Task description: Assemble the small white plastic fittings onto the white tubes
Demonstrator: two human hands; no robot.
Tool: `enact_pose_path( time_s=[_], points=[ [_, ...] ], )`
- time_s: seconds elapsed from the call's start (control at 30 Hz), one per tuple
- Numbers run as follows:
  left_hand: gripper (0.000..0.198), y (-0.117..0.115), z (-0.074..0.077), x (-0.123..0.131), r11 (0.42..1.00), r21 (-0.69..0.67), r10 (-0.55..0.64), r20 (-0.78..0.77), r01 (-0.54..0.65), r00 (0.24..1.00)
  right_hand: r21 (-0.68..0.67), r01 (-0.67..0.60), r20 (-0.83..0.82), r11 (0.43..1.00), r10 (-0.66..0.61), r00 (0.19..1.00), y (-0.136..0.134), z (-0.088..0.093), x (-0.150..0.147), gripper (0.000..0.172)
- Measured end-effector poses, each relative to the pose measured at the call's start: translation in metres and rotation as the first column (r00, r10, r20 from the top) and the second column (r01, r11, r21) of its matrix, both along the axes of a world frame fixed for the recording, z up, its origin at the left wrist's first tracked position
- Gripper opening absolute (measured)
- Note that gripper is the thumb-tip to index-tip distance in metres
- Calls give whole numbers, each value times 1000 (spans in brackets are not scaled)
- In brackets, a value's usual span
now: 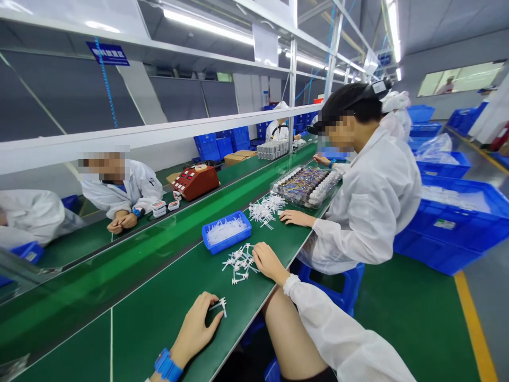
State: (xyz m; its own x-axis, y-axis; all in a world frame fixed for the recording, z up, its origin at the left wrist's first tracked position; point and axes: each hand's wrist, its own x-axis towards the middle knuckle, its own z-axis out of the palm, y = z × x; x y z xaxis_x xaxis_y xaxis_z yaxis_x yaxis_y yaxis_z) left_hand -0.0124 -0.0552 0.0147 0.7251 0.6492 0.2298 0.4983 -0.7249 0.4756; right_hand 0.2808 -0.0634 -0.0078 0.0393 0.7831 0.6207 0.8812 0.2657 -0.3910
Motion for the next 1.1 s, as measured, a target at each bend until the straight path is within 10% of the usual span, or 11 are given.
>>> enact_pose_path(
  time_s=[0.43, 0.73, 1.1],
  points=[
    [25, 58, -10, 31, 981, -193, 8, 125, 16, 992, -32, -155, -156, 987, 149, 976, 4, -9, 1, 22],
    [24, 81, -18, 27, 809, -586, 249, 294, -32, 923, -161, -110, -31, 981, 106, 994, 2, -13, -2, 12],
    [28, 76, -16, 30, 663, -740, 227, 343, 114, 911, -243, -84, -214, 966, 31, 976, -11, -26, -7, 8]
  ],
)
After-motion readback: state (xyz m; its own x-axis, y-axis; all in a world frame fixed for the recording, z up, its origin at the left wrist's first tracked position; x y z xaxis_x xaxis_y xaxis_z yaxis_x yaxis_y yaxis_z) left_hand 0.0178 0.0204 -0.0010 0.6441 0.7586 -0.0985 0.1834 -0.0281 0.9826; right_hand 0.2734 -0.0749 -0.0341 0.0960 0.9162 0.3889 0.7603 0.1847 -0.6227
